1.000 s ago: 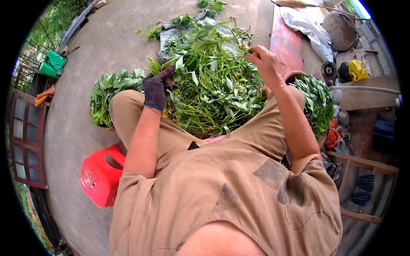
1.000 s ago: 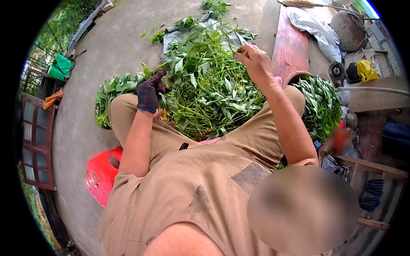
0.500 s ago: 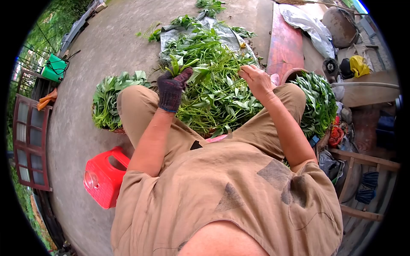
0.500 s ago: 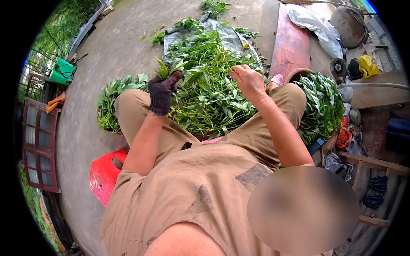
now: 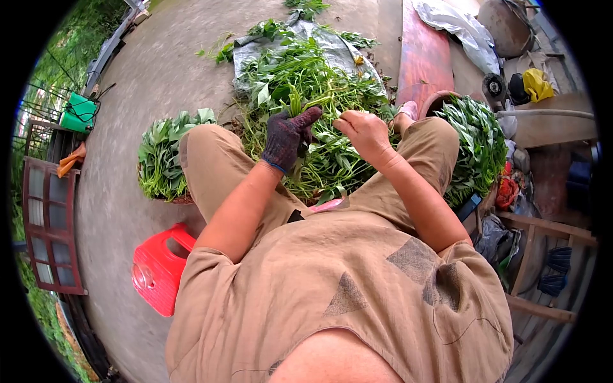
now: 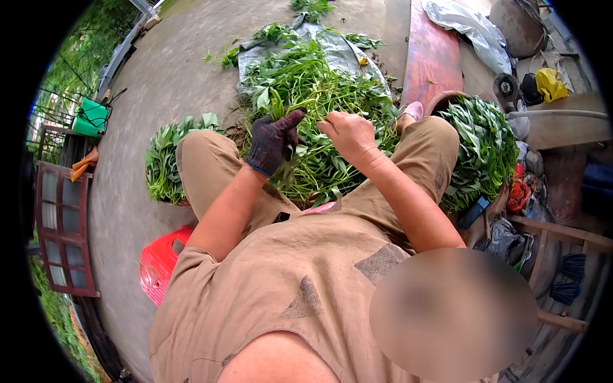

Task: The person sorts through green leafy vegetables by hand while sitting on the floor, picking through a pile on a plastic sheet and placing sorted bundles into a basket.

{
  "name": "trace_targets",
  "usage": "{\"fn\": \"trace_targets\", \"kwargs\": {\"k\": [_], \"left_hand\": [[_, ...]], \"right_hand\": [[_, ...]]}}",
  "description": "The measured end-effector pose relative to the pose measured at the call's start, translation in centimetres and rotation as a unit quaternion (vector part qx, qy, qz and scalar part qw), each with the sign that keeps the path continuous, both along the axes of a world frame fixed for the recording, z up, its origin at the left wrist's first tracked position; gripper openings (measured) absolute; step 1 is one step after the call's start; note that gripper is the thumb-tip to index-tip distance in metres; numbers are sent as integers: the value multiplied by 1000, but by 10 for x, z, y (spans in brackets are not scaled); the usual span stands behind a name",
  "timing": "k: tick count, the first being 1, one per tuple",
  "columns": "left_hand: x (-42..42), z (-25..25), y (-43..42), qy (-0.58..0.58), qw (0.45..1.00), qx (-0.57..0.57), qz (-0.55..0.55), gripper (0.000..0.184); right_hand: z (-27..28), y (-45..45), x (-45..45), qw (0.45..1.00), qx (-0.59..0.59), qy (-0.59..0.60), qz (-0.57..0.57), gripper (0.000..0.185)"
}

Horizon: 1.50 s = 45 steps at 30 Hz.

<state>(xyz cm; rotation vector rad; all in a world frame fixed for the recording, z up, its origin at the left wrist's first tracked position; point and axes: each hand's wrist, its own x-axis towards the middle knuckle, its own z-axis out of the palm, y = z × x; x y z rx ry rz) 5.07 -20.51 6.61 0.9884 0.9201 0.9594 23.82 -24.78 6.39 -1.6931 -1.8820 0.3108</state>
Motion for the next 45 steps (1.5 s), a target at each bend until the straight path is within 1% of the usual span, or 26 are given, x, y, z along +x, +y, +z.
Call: {"fn": "trace_targets", "kwargs": {"k": [3, 6, 7, 8, 9, 10, 12, 13, 15, 17, 19, 20, 22, 23, 24, 26, 29, 33, 37, 38, 40, 41, 42, 43, 44, 45], "left_hand": [[0, 2, 1, 23, 994, -69, -77, 12], [-4, -18, 2, 21, 996, 20, -89, 16], [-9, -26, 9, 13, 996, -2, -85, 19], [-14, -25, 12, 30, 993, 37, -109, 18], [-19, -23, 14, 47, 987, 75, -132, 18], [-23, -22, 15, 64, 979, 112, -157, 18], [-27, -20, 17, 50, 982, 22, -179, 19], [-27, -10, 16, 59, 979, -29, -195, 19], [-30, 2, 16, 47, 964, -115, -234, 19], [-26, -13, 17, 16, 973, -94, -211, 19], [-30, -27, 21, -2, 978, -68, -198, 21], [-26, -13, 16, -50, 985, -139, -94, 19], [-45, -43, 40, -30, 995, -95, 11, 18], [-47, -27, 40, 2, 989, -82, 121, 12], [-59, -27, 51, -92, 973, -133, 162, 8], [-78, -24, 64, -81, 968, -96, 216, 11], [-88, -25, 68, -31, 980, -23, 193, 18], [-48, 5, 31, 93, 989, 98, 53, 41], [-14, -3, 18, 211, 962, 160, -66, 59], [-5, -8, 18, 176, 963, 193, -63, 49], [-5, -11, 19, 230, 959, 138, -97, 32], [-5, -11, 18, 198, 972, 86, -95, 27], [-7, -11, 20, 166, 981, 34, -94, 23], [-6, -12, 19, 133, 986, -19, -93, 21], [-5, -12, 14, 125, 986, -16, -111, 20], [-5, -10, 6, 118, 984, -18, -130, 20]], "right_hand": [[-8, -4, -16, 999, -26, 24, 20, 36], [-5, -7, -23, 994, -86, 46, 48, 37], [-1, -7, -22, 999, -42, 28, 21, 36], [3, -5, -18, 1000, 2, 10, -6, 36], [10, -2, -14, 993, 115, -16, -19, 30], [20, 2, -10, 990, 132, -39, -30, 16], [39, 13, 3, 975, 176, -113, 70, 21], [36, 19, 7, 974, 168, -91, 120, 34], [26, 28, 8, 977, 60, -102, 177, 32], [7, 33, 5, 978, -46, -89, 185, 23], [-8, 33, 7, 988, -7, -51, 145, 21], [-12, 33, 10, 992, 13, -31, 124, 21], [-15, 35, 24, 996, -76, 2, 36, 24], [-16, 34, 33, 992, -117, 54, 9, 25], [-17, 35, 44, 982, -154, 106, -18, 25], [-36, 35, 63, 964, -170, 203, -39, 24], [-40, 28, 70, 923, -192, 329, -63, 22], [-58, 28, 63, 907, -183, 376, -49, 21], [-58, 26, 43, 883, -192, 428, -6, 20], [-56, 25, 40, 876, -211, 432, 27, 18], [-51, 21, 33, 874, -231, 426, 29, 19], [-47, 19, 31, 869, -224, 440, 27, 18], [-55, 23, 38, 901, -227, 369, 23, 20], [-55, 26, 45, 965, -124, 232, 2, 22], [-58, 26, 50, 996, -23, 89, -20, 24], [-55, 32, 58, 994, -85, 60, -34, 27]]}}
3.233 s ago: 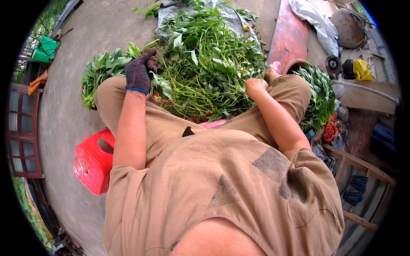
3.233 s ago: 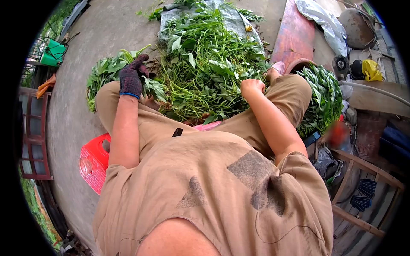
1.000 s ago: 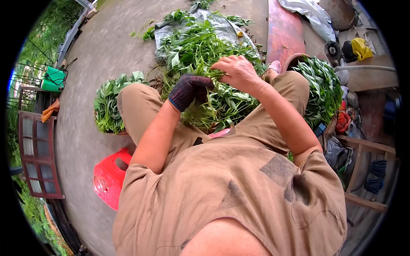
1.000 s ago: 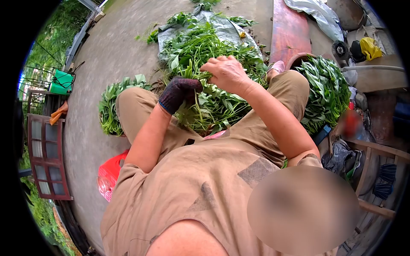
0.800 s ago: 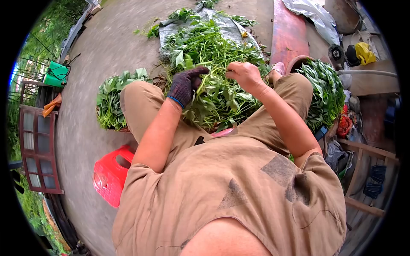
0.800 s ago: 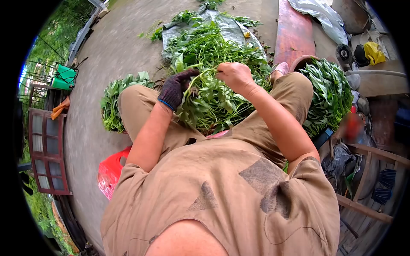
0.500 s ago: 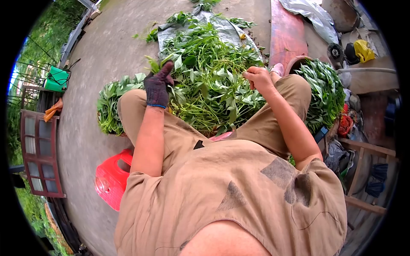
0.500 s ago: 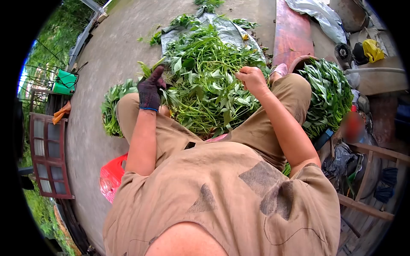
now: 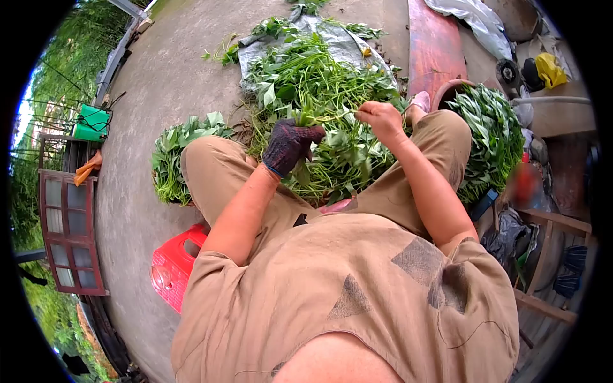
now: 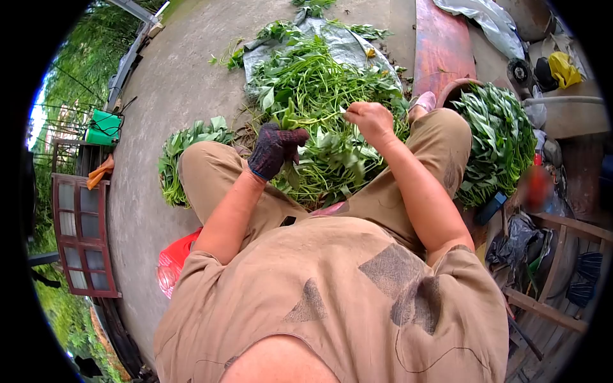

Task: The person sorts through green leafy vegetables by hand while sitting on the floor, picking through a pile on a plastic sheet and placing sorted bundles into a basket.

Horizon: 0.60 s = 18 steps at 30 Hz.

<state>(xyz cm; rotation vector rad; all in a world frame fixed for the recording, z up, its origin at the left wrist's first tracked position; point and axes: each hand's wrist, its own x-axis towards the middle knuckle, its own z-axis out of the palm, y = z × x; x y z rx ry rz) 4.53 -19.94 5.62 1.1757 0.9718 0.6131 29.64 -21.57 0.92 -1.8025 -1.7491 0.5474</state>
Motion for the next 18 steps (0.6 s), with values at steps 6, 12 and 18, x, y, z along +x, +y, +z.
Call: {"fn": "trace_targets", "kwargs": {"k": [6, 12, 18], "left_hand": [[-2, 13, -14, -28, 997, 62, -29, 18], [-66, 8, 24, 23, 987, 67, 147, 22], [-50, 11, 24, 60, 974, 178, 129, 24]], "right_hand": [[-20, 9, 9, 988, -40, -130, -74, 28], [-23, 18, 68, 981, -31, 151, -116, 26], [-17, 4, 13, 907, -108, 408, -13, 21]]}}
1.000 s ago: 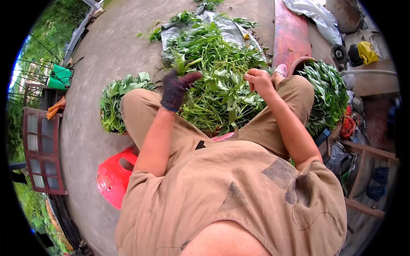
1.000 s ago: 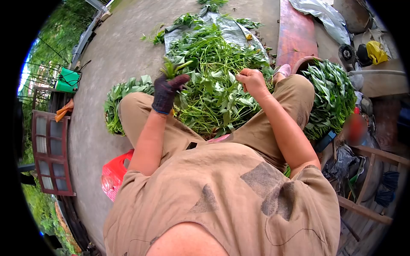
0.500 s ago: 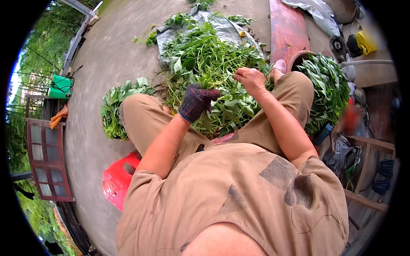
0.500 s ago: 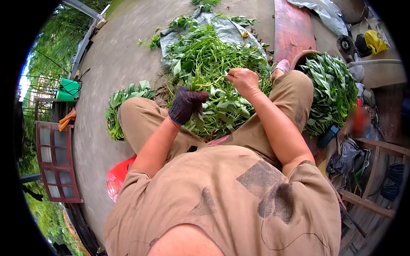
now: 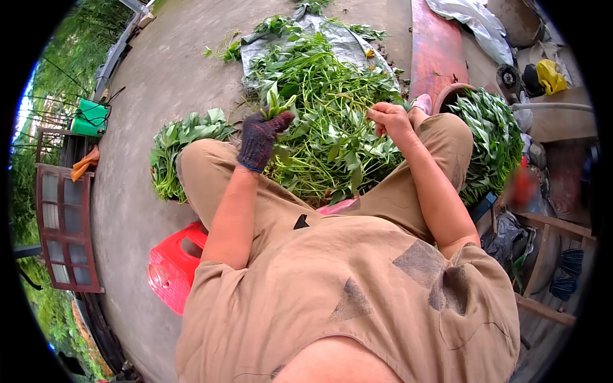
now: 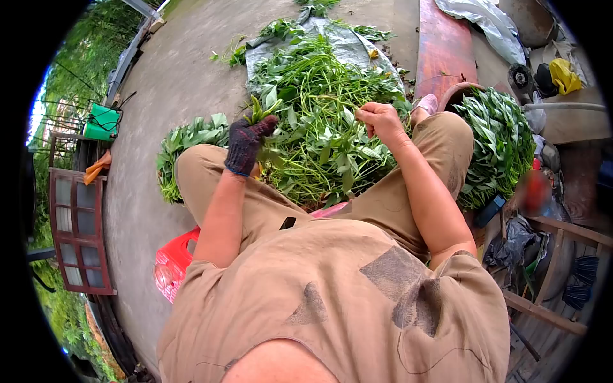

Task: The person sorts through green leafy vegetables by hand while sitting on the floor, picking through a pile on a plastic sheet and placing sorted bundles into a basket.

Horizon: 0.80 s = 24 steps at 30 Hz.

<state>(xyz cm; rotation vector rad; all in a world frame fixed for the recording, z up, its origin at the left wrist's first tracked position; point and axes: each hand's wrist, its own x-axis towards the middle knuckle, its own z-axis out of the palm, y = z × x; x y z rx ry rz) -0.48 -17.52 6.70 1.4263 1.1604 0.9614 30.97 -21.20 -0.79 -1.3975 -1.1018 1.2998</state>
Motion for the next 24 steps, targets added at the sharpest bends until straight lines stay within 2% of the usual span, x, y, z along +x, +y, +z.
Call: {"fn": "trace_targets", "kwargs": {"k": [1, 3, 8, 9, 10, 11, 12, 13, 15, 16, 17, 19, 22, 24], "left_hand": [[7, -3, -5, -80, 991, -108, 12, 24], [24, -4, -12, -45, 984, -173, -25, 22], [62, -11, -30, 55, 970, -100, -216, 35], [68, -4, -33, 56, 965, -90, -241, 36], [70, 0, -34, -56, 956, -152, -246, 35], [65, -25, -26, 18, 970, -132, -202, 31], [62, -32, -24, 12, 972, -160, -175, 29], [58, -36, -19, 7, 972, -184, -147, 28], [53, -35, -10, 6, 977, -65, -204, 25], [53, -29, -13, -13, 977, -122, -175, 20], [54, -30, -14, -29, 971, -154, -182, 18], [55, -32, -13, -62, 955, -217, -193, 15], [61, -38, -24, -45, 948, -222, -222, 13], [63, -39, -22, -11, 942, -221, -253, 13]], "right_hand": [[6, -2, -8, 999, -14, 32, 2, 20], [14, -4, -20, 996, -11, 64, 55, 18], [34, -13, -50, 981, -50, 127, 136, 16], [38, -15, -53, 986, -30, 92, 136, 14], [40, -15, -54, 987, -19, 84, 138, 14], [40, -17, -55, 987, -10, 77, 139, 14], [46, -19, -53, 986, -30, 80, 140, 13], [44, -17, -49, 988, -27, 19, 152, 13], [32, -12, -37, 979, -23, -105, 176, 14], [21, -10, -34, 975, 11, -147, 169, 14], [23, -11, -36, 979, 69, -152, 116, 15], [32, -9, -40, 966, 145, -200, 80, 18], [51, -8, -53, 958, 172, -208, 93, 22], [50, -4, -61, 928, 234, -274, 92, 25]]}}
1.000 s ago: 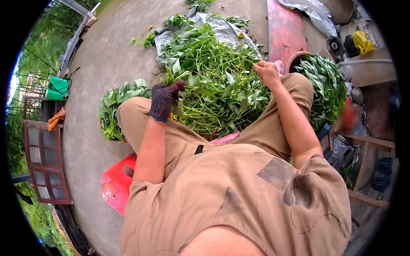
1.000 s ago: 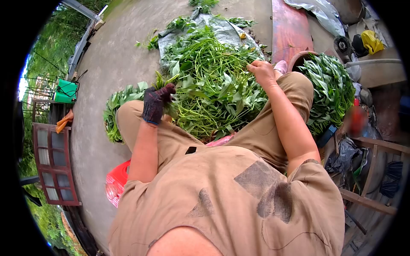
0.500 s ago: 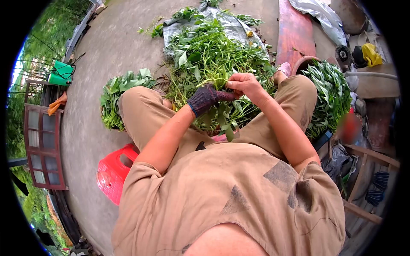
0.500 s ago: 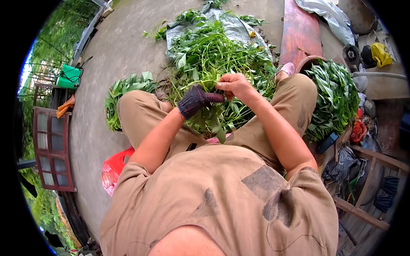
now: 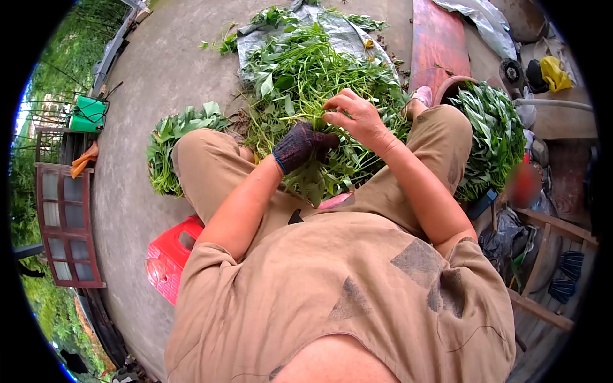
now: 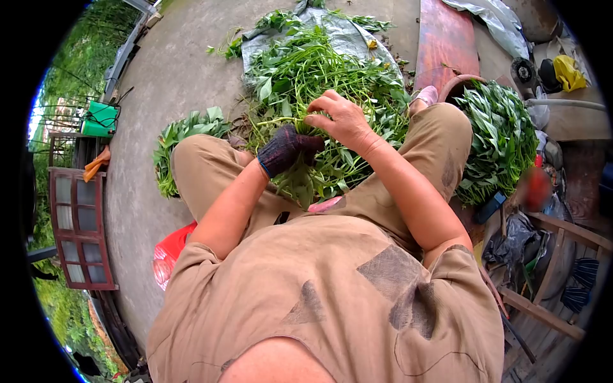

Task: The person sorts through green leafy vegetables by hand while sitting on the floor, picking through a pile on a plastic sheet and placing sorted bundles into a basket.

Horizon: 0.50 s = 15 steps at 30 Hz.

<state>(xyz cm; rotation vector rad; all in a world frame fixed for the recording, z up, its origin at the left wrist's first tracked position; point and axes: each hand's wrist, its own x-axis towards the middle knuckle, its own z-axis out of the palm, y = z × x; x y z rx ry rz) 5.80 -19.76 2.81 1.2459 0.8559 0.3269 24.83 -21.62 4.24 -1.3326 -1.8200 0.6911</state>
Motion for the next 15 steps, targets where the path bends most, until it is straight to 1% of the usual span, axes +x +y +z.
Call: {"fn": "trace_targets", "kwargs": {"k": [3, 4, 5, 6, 7, 9, 10, 11, 12, 13, 14, 15], "left_hand": [[-7, -2, 3, 57, 996, 25, -65, 14], [-9, -13, 7, 43, 995, 35, -78, 13], [-8, -15, 6, 21, 997, 33, -61, 13], [-4, -18, 3, -3, 999, 28, -47, 13], [0, -20, 0, -27, 999, 24, -33, 14], [1, -15, 0, 63, 990, 74, -103, 15], [0, -12, 1, 107, 980, 101, -137, 19], [-1, -12, 1, 115, 929, 295, -193, 19], [-2, -12, 1, 132, 838, 490, -202, 22], [2, -20, 3, 38, 813, 568, -119, 13], [3, -15, -4, 25, 949, 314, -36, 8], [3, -5, -10, 11, 998, 34, 51, 11]], "right_hand": [[6, 0, -10, 992, 111, -65, -7, 29], [13, 0, -13, 986, 148, -78, -5, 29], [18, 0, -16, 979, 184, -91, -3, 29], [20, 3, -18, 970, 213, -115, 26, 28], [15, 5, -21, 980, 155, -121, 13, 28], [-4, 9, -29, 990, 38, -133, -14, 28], [-12, 15, -32, 985, -17, -132, -110, 24], [-28, 22, -25, 984, -70, 41, -157, 22], [-44, 29, -18, 965, -138, 105, -197, 24], [-61, 33, -8, 935, -206, 168, -235, 26], [-75, 38, 9, 897, -247, 209, -302, 25], [-84, 42, 28, 851, -283, 249, -365, 25]]}}
